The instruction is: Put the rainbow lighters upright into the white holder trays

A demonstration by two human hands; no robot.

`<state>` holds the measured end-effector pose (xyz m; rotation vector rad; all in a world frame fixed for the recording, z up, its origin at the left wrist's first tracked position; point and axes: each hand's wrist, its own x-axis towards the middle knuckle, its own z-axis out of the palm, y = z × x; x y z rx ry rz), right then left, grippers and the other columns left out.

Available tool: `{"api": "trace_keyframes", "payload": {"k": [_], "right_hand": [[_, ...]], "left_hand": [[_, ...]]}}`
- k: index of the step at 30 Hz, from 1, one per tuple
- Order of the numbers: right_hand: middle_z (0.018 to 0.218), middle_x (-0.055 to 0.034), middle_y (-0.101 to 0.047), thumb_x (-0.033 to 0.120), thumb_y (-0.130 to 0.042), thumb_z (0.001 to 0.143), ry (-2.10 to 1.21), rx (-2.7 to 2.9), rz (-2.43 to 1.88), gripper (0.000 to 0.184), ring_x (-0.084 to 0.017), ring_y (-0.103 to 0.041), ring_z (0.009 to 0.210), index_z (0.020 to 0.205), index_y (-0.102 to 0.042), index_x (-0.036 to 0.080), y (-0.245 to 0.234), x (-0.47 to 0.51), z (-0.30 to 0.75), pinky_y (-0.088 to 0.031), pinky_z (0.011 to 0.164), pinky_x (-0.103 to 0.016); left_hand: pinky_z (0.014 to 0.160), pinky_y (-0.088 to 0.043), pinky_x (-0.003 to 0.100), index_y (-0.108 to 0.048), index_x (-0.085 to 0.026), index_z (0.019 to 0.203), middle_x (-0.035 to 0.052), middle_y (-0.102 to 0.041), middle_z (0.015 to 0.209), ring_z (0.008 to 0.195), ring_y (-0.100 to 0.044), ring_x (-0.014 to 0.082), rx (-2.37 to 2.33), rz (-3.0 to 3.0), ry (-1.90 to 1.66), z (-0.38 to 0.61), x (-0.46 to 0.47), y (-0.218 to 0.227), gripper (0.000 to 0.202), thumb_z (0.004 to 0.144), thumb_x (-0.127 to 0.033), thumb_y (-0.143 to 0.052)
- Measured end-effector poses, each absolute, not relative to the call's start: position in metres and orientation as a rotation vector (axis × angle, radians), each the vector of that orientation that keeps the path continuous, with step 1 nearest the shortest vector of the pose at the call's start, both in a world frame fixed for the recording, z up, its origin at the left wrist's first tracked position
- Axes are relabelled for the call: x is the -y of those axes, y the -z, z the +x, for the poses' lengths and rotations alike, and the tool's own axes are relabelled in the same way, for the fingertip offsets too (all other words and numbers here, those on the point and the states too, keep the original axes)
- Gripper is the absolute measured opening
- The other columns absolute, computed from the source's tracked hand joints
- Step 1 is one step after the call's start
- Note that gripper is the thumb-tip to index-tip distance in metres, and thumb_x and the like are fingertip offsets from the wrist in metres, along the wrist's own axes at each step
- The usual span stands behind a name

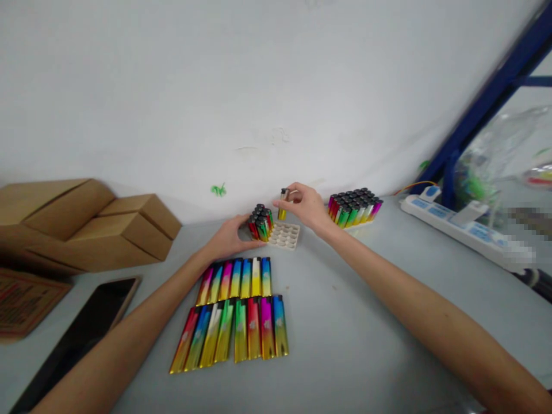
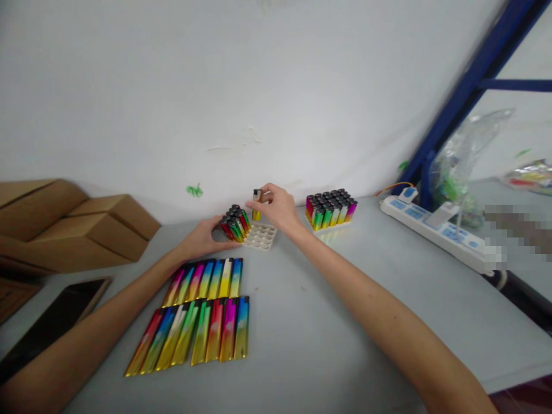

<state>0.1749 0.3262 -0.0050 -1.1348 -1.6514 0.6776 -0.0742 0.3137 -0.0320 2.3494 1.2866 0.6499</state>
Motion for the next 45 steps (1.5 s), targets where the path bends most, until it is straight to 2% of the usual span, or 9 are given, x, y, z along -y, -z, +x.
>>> {"api": "trace_keyframes", "payload": {"k": [3,5,10,16,21,31,34,39,45], "right_hand": [[0.069,0.0010,-0.073,0.050,-0.073,0.084,-0.774,1.654,-1.163,0.034,-0.015,-0.067,0.058,0.093,-0.059,0.020,0.011,-0.327,0.174,-0.048,0.060,-0.025],[0.065,0.0000,-0.072,0.046,-0.070,0.089,-0.860,1.684,-1.179,0.029,-0.016,-0.068,0.054,0.094,-0.059,0.020,0.014,-0.326,0.173,-0.049,0.057,-0.025],[0.081,-0.0076,-0.078,0.028,-0.068,0.093,-0.789,1.844,-1.243,0.015,-0.021,-0.076,0.074,0.101,-0.067,0.016,0.016,-0.329,0.172,-0.055,0.071,-0.029],[0.096,-0.0094,-0.080,0.011,-0.066,0.089,-0.723,2.049,-1.206,0.036,-0.022,-0.076,0.091,0.124,-0.062,0.013,0.014,-0.333,0.174,-0.054,0.082,-0.030],[0.094,-0.0094,-0.079,0.012,-0.065,0.090,-0.631,2.145,-1.168,0.035,-0.020,-0.075,0.086,0.124,-0.058,0.012,0.013,-0.332,0.174,-0.051,0.079,-0.029],[0.096,-0.0094,-0.078,0.009,-0.065,0.088,-0.658,2.196,-1.166,0.015,-0.020,-0.074,0.088,0.101,-0.069,0.014,0.010,-0.334,0.165,-0.051,0.078,-0.027],[0.096,-0.0101,-0.078,0.006,-0.060,0.087,-0.588,2.338,-1.112,0.017,-0.020,-0.072,0.086,0.097,-0.071,0.013,0.008,-0.329,0.165,-0.048,0.077,-0.027],[0.103,-0.0139,-0.078,0.004,-0.053,0.089,-0.429,2.457,-1.169,0.025,-0.023,-0.071,0.092,0.106,-0.070,0.012,0.005,-0.320,0.162,-0.045,0.079,-0.028],[0.110,-0.0141,-0.076,0.008,-0.052,0.093,-0.468,2.460,-1.157,0.026,-0.023,-0.070,0.096,0.114,-0.068,0.011,0.011,-0.318,0.165,-0.048,0.085,-0.029]], "left_hand": [[0.103,-0.050,0.049,-0.064,-0.015,0.126,0.0131,-0.070,0.125,0.110,-0.066,0.0332,-1.307,2.344,-0.639,-0.074,-0.314,0.032,0.077,0.070,-0.066,-0.078],[0.102,-0.051,0.049,-0.064,-0.015,0.125,0.0131,-0.071,0.123,0.109,-0.067,0.0333,-1.314,2.346,-0.640,-0.074,-0.315,0.033,0.077,0.070,-0.065,-0.079],[0.099,-0.053,0.049,-0.063,-0.018,0.128,0.0112,-0.072,0.121,0.108,-0.067,0.0332,-1.315,2.351,-0.630,-0.076,-0.316,0.035,0.076,0.070,-0.064,-0.079],[0.099,-0.053,0.050,-0.063,-0.017,0.127,0.0121,-0.072,0.120,0.109,-0.067,0.0346,-1.320,2.341,-0.622,-0.076,-0.315,0.033,0.075,0.070,-0.065,-0.078],[0.099,-0.053,0.049,-0.064,-0.019,0.126,0.0103,-0.072,0.120,0.108,-0.067,0.0340,-1.317,2.337,-0.617,-0.076,-0.314,0.032,0.074,0.070,-0.064,-0.079],[0.099,-0.053,0.048,-0.064,-0.017,0.123,0.0114,-0.071,0.121,0.107,-0.067,0.0329,-1.315,2.348,-0.622,-0.076,-0.315,0.033,0.071,0.071,-0.063,-0.079],[0.098,-0.053,0.047,-0.063,-0.018,0.124,0.0102,-0.072,0.120,0.106,-0.067,0.0320,-1.309,2.353,-0.630,-0.076,-0.315,0.033,0.072,0.071,-0.063,-0.079],[0.098,-0.053,0.046,-0.064,-0.017,0.124,0.0101,-0.072,0.118,0.106,-0.068,0.0321,-1.304,2.360,-0.653,-0.075,-0.314,0.033,0.074,0.070,-0.064,-0.079],[0.101,-0.051,0.046,-0.064,-0.015,0.127,0.0120,-0.071,0.124,0.110,-0.067,0.0335,-1.278,2.369,-0.671,-0.076,-0.316,0.035,0.078,0.069,-0.065,-0.079]]}}
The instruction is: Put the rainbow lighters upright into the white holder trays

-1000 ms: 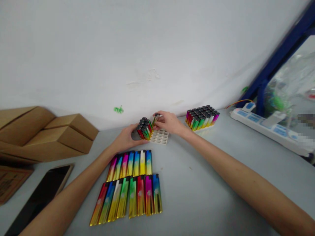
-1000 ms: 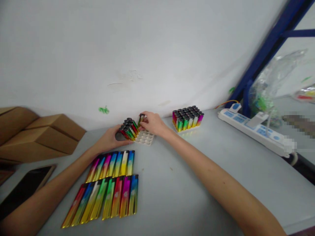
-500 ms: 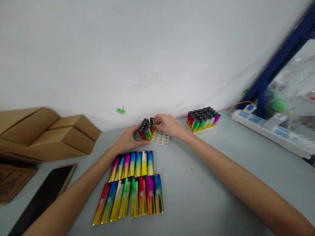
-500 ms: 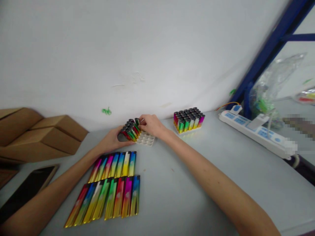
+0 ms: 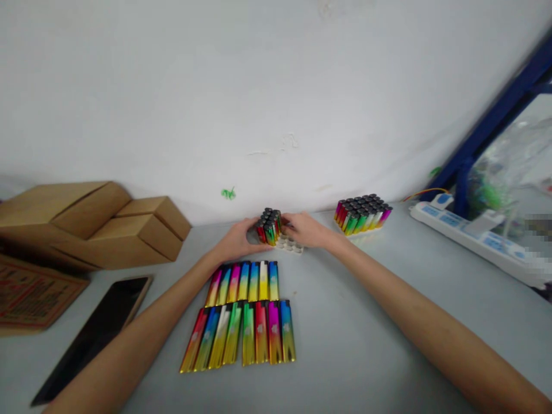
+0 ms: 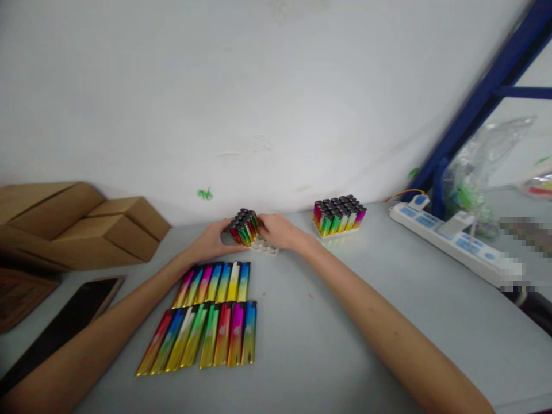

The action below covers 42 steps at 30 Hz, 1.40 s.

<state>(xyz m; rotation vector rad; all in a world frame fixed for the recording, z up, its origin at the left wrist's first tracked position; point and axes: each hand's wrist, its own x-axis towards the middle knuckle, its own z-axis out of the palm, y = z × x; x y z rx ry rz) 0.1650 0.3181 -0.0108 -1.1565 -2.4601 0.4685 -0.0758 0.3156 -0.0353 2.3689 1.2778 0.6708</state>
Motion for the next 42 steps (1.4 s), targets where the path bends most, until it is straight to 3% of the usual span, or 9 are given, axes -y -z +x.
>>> {"api": "trace_keyframes", "payload": {"k": [4,10,15,20,25,32,35,38,42], "right_hand": [[0.122,-0.0171,-0.070,0.010,-0.055,0.093,-0.289,2.205,-1.241,0.030,-0.024,-0.066,0.106,0.122,-0.062,0.012,0.012,-0.297,0.171,-0.048,0.095,-0.037],[0.099,-0.0070,-0.066,0.024,-0.056,0.097,-0.385,2.208,-1.190,0.009,-0.019,-0.064,0.082,0.105,-0.057,0.019,0.004,-0.196,0.173,-0.049,0.074,-0.031],[0.100,-0.0063,-0.063,0.029,-0.059,0.095,-0.494,2.321,-1.313,0.016,-0.022,-0.062,0.088,0.108,-0.054,0.020,0.013,-0.148,0.171,-0.048,0.080,-0.035],[0.099,-0.0074,-0.065,0.037,-0.065,0.090,-0.574,2.337,-1.469,0.030,-0.022,-0.061,0.083,0.111,-0.053,0.019,0.015,-0.147,0.170,-0.043,0.074,-0.034],[0.087,-0.0067,-0.067,0.029,-0.062,0.091,-0.640,2.445,-1.540,0.035,-0.023,-0.063,0.079,0.122,-0.053,0.015,0.006,-0.151,0.174,-0.040,0.069,-0.032],[0.099,-0.0129,-0.071,0.016,-0.062,0.089,-0.617,2.458,-1.490,0.038,-0.024,-0.067,0.089,0.127,-0.060,0.011,0.009,-0.177,0.195,-0.046,0.079,-0.034],[0.103,-0.0127,-0.072,0.024,-0.058,0.094,-0.880,2.272,-1.376,0.023,-0.023,-0.069,0.089,0.113,-0.067,0.015,0.005,-0.190,0.203,-0.050,0.081,-0.034],[0.091,-0.0088,-0.074,0.042,-0.054,0.099,-1.413,1.936,-1.211,0.031,-0.019,-0.070,0.073,0.117,-0.061,0.017,-0.002,-0.203,0.209,-0.051,0.066,-0.030],[0.086,-0.0031,-0.071,0.050,-0.057,0.098,-1.633,1.628,-0.955,0.035,-0.009,-0.056,0.051,0.115,-0.056,0.020,-0.003,-0.217,0.208,-0.034,0.047,-0.022]], "left_hand": [[0.106,-0.049,0.046,-0.061,-0.015,0.132,0.0125,-0.069,0.130,0.117,-0.065,0.0335,-1.255,2.375,-0.697,-0.076,-0.317,0.038,0.083,0.068,-0.066,-0.079],[0.105,-0.049,0.043,-0.062,-0.015,0.131,0.0117,-0.069,0.131,0.116,-0.065,0.0318,-1.213,2.375,-0.712,-0.075,-0.318,0.040,0.083,0.069,-0.067,-0.078],[0.104,-0.049,0.044,-0.061,-0.014,0.133,0.0123,-0.069,0.130,0.116,-0.065,0.0326,-1.236,2.404,-0.718,-0.075,-0.318,0.042,0.086,0.068,-0.069,-0.078],[0.104,-0.048,0.044,-0.061,-0.014,0.133,0.0133,-0.068,0.130,0.116,-0.064,0.0329,-1.232,2.416,-0.716,-0.077,-0.320,0.044,0.087,0.069,-0.071,-0.076],[0.102,-0.050,0.045,-0.062,-0.015,0.132,0.0130,-0.070,0.127,0.111,-0.066,0.0332,-1.230,2.410,-0.704,-0.076,-0.320,0.043,0.086,0.068,-0.070,-0.077],[0.104,-0.049,0.046,-0.061,-0.014,0.132,0.0135,-0.069,0.128,0.114,-0.065,0.0343,-1.235,2.409,-0.724,-0.077,-0.321,0.044,0.087,0.067,-0.070,-0.077],[0.103,-0.049,0.046,-0.063,-0.014,0.130,0.0138,-0.070,0.127,0.113,-0.065,0.0339,-1.227,2.408,-0.735,-0.077,-0.320,0.045,0.085,0.067,-0.070,-0.077],[0.102,-0.050,0.047,-0.063,-0.015,0.130,0.0137,-0.070,0.126,0.112,-0.065,0.0338,-1.211,2.405,-0.749,-0.077,-0.319,0.044,0.084,0.068,-0.069,-0.077],[0.099,-0.051,0.046,-0.064,-0.014,0.129,0.0131,-0.071,0.123,0.109,-0.066,0.0337,-1.210,2.408,-0.730,-0.076,-0.318,0.041,0.083,0.068,-0.069,-0.077]]}}
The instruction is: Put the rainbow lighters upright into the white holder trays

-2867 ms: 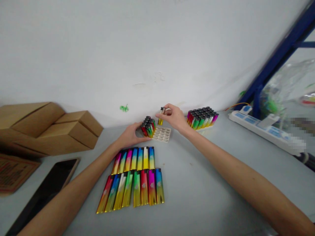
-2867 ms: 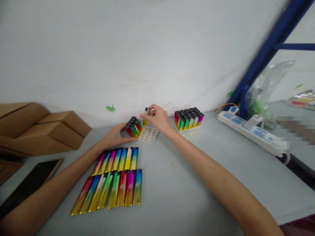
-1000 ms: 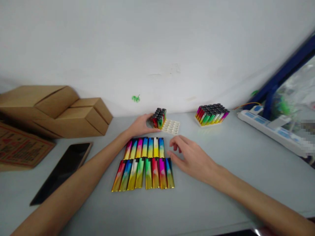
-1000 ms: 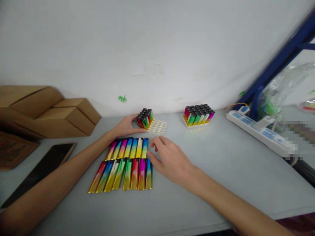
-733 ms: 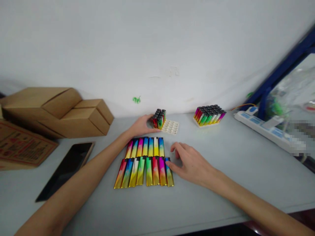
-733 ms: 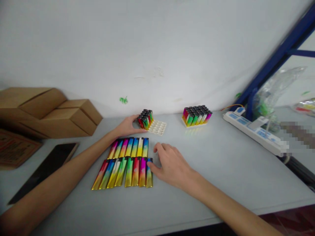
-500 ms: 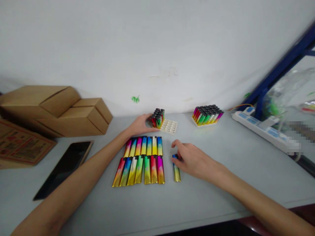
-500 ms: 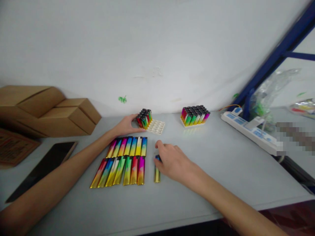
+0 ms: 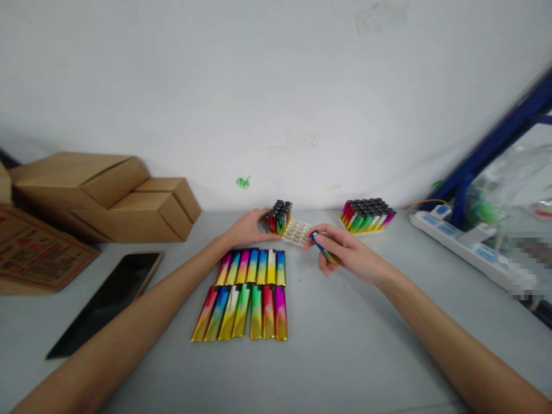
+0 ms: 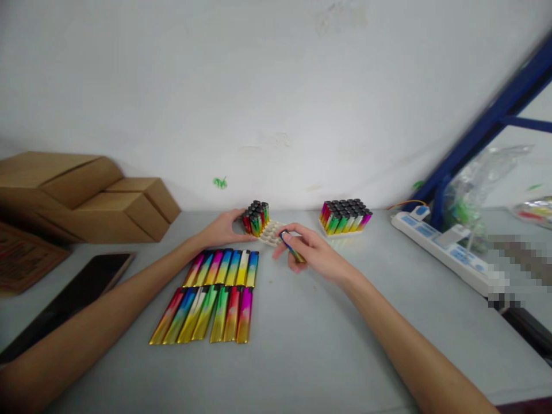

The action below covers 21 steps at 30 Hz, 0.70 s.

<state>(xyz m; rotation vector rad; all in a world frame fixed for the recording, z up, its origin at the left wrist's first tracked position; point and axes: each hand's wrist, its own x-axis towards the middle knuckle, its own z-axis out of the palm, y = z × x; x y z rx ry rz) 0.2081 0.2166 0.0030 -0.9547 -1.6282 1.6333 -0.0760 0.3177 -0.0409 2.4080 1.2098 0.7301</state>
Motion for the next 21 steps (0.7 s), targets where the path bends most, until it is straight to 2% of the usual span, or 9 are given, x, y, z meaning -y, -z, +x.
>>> {"api": "trace_keyframes", "payload": {"k": [2,4,9,11,13,15,17,19,21], "right_hand": [[0.078,0.0001,-0.067,0.050,-0.058,0.098,-1.646,1.548,-0.892,0.034,-0.006,-0.043,0.045,0.114,-0.056,0.021,0.002,-0.220,0.206,-0.024,0.044,-0.022],[0.071,0.0019,-0.062,0.050,-0.058,0.098,-1.682,1.479,-0.877,0.034,-0.007,-0.036,0.046,0.114,-0.059,0.020,0.007,-0.220,0.204,-0.022,0.045,-0.022],[0.079,-0.0031,-0.059,0.054,-0.053,0.098,-1.777,1.352,-0.851,0.043,-0.011,-0.044,0.061,0.106,-0.066,0.014,0.009,-0.209,0.204,-0.039,0.059,-0.027],[0.079,-0.0015,-0.056,0.053,-0.056,0.097,-1.708,1.400,-0.865,0.039,-0.012,-0.049,0.066,0.102,-0.065,0.016,0.007,-0.205,0.204,-0.044,0.065,-0.028],[0.078,0.0007,-0.053,0.054,-0.060,0.094,-1.622,1.440,-0.884,0.036,-0.013,-0.052,0.067,0.099,-0.061,0.019,0.007,-0.203,0.203,-0.046,0.063,-0.027],[0.080,0.0022,-0.054,0.056,-0.062,0.093,-1.570,1.451,-0.896,0.035,-0.011,-0.049,0.059,0.100,-0.055,0.022,0.008,-0.203,0.202,-0.040,0.050,-0.023],[0.076,0.0052,-0.053,0.058,-0.061,0.093,-1.525,1.454,-0.912,0.036,-0.008,-0.040,0.049,0.103,-0.050,0.025,0.009,-0.203,0.201,-0.029,0.041,-0.019],[0.066,0.0087,-0.046,0.058,-0.059,0.094,-1.427,1.478,-0.955,0.035,-0.007,-0.030,0.045,0.105,-0.050,0.025,0.011,-0.204,0.201,-0.023,0.040,-0.019],[0.061,0.0092,-0.039,0.059,-0.055,0.096,-1.270,1.537,-1.025,0.036,-0.008,-0.028,0.047,0.097,-0.053,0.023,0.011,-0.203,0.200,-0.024,0.043,-0.021]], "left_hand": [[0.099,-0.051,0.046,-0.063,-0.014,0.129,0.0132,-0.071,0.122,0.109,-0.066,0.0338,-1.221,2.409,-0.719,-0.076,-0.317,0.040,0.083,0.069,-0.070,-0.076],[0.101,-0.050,0.044,-0.063,-0.014,0.130,0.0130,-0.070,0.125,0.111,-0.066,0.0335,-1.220,2.406,-0.718,-0.076,-0.317,0.040,0.084,0.069,-0.070,-0.076],[0.102,-0.049,0.042,-0.062,-0.017,0.130,0.0110,-0.069,0.127,0.114,-0.065,0.0317,-1.194,2.412,-0.721,-0.076,-0.318,0.041,0.081,0.070,-0.069,-0.076],[0.103,-0.049,0.042,-0.062,-0.017,0.130,0.0109,-0.069,0.128,0.115,-0.064,0.0317,-1.191,2.410,-0.718,-0.076,-0.318,0.040,0.081,0.070,-0.069,-0.076],[0.104,-0.048,0.043,-0.062,-0.017,0.131,0.0111,-0.069,0.128,0.115,-0.064,0.0319,-1.201,2.401,-0.716,-0.076,-0.318,0.041,0.081,0.070,-0.069,-0.076],[0.104,-0.048,0.043,-0.062,-0.016,0.130,0.0116,-0.069,0.128,0.115,-0.065,0.0320,-1.213,2.394,-0.717,-0.077,-0.319,0.041,0.081,0.069,-0.068,-0.076],[0.103,-0.049,0.044,-0.063,-0.016,0.129,0.0119,-0.070,0.127,0.114,-0.065,0.0320,-1.213,2.392,-0.717,-0.077,-0.320,0.042,0.081,0.069,-0.068,-0.076],[0.104,-0.049,0.044,-0.063,-0.016,0.130,0.0121,-0.069,0.128,0.115,-0.065,0.0323,-1.208,2.396,-0.714,-0.077,-0.320,0.043,0.081,0.069,-0.068,-0.076],[0.104,-0.048,0.044,-0.063,-0.016,0.129,0.0123,-0.069,0.129,0.116,-0.064,0.0330,-1.218,2.396,-0.715,-0.077,-0.320,0.042,0.081,0.069,-0.068,-0.076]]}}
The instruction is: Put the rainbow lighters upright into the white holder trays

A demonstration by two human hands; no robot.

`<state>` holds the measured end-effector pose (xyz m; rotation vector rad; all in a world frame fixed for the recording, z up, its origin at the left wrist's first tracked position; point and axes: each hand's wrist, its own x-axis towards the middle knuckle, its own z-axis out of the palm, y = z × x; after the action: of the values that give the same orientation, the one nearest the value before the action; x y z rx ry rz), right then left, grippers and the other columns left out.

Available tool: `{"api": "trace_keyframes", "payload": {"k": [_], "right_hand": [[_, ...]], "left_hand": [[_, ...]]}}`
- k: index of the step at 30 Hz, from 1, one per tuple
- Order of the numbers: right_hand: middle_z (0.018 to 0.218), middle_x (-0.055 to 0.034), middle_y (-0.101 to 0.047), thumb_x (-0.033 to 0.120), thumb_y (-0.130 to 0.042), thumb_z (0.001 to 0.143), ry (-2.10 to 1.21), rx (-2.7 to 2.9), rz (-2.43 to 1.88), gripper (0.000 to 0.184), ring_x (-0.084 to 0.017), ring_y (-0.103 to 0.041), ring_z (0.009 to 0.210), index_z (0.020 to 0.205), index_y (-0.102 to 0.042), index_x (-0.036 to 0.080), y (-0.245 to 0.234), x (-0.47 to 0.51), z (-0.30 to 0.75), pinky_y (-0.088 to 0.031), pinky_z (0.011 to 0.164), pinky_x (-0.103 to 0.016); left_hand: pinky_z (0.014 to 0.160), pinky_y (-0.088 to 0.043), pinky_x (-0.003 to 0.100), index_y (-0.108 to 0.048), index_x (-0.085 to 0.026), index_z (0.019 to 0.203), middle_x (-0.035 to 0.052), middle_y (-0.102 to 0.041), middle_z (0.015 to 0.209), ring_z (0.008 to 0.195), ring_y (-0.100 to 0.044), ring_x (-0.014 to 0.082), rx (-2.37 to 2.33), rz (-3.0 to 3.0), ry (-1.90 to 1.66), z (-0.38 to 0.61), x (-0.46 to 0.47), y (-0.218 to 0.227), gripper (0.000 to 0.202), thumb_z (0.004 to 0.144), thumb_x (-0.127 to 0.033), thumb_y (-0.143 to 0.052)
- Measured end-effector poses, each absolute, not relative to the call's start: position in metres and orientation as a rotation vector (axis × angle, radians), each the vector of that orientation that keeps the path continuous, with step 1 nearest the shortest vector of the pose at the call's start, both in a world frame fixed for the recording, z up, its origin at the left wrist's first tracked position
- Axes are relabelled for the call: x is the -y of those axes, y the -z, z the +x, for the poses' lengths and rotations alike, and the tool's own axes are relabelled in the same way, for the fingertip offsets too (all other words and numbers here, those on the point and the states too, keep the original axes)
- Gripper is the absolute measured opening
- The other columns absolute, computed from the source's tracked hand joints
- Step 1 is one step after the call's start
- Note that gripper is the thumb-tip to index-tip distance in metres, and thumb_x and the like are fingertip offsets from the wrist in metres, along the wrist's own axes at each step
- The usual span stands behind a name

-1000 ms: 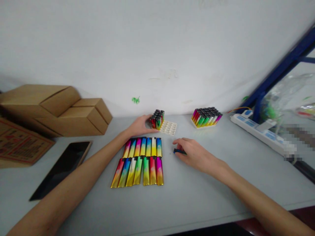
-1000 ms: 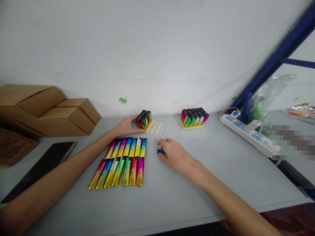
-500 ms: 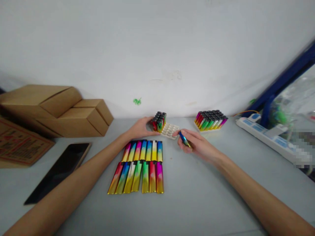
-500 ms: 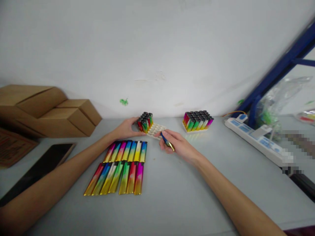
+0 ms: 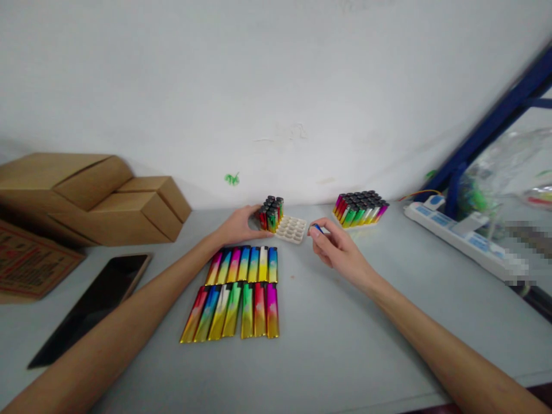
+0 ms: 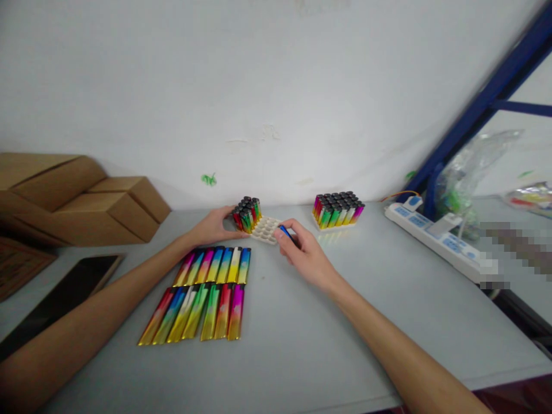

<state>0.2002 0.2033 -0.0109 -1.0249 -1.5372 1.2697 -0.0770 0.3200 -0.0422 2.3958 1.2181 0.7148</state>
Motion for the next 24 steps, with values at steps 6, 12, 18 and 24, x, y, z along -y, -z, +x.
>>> {"api": "trace_keyframes", "payload": {"k": [6,12,18,24], "right_hand": [[0.060,0.0054,-0.030,0.057,-0.054,0.095,-0.837,1.738,-1.231,0.052,-0.009,-0.029,0.057,0.062,-0.037,0.021,0.0112,-0.1999,0.1991,-0.022,0.052,-0.026],[0.061,0.0049,-0.029,0.043,-0.051,0.093,-0.742,1.769,-1.281,0.040,-0.010,-0.030,0.057,0.063,-0.036,0.021,0.0108,-0.1987,0.1990,-0.022,0.053,-0.027],[0.062,0.0048,-0.030,0.042,-0.050,0.093,-0.727,1.774,-1.264,0.039,-0.010,-0.030,0.058,0.063,-0.035,0.022,0.0113,-0.1982,0.1981,-0.023,0.054,-0.026],[0.060,0.0050,-0.032,0.059,-0.050,0.096,-0.774,1.749,-1.257,0.052,-0.010,-0.031,0.058,0.063,-0.038,0.021,0.0141,-0.1993,0.1978,-0.024,0.053,-0.026]], "left_hand": [[0.101,-0.050,0.044,-0.064,-0.016,0.127,0.0117,-0.071,0.125,0.112,-0.066,0.0323,-1.220,2.403,-0.702,-0.0753,-0.3182,0.0390,0.078,0.070,-0.068,-0.076],[0.102,-0.050,0.045,-0.063,-0.017,0.128,0.0121,-0.070,0.127,0.113,-0.066,0.0331,-1.244,2.401,-0.699,-0.0766,-0.3196,0.0408,0.079,0.069,-0.069,-0.076],[0.104,-0.049,0.045,-0.063,-0.016,0.128,0.0128,-0.069,0.127,0.115,-0.065,0.0332,-1.225,2.401,-0.714,-0.0767,-0.3202,0.0415,0.080,0.069,-0.068,-0.076],[0.102,-0.050,0.043,-0.063,-0.018,0.128,0.0103,-0.071,0.126,0.113,-0.066,0.0319,-1.202,2.401,-0.725,-0.0759,-0.3185,0.0399,0.078,0.070,-0.068,-0.076]]}}
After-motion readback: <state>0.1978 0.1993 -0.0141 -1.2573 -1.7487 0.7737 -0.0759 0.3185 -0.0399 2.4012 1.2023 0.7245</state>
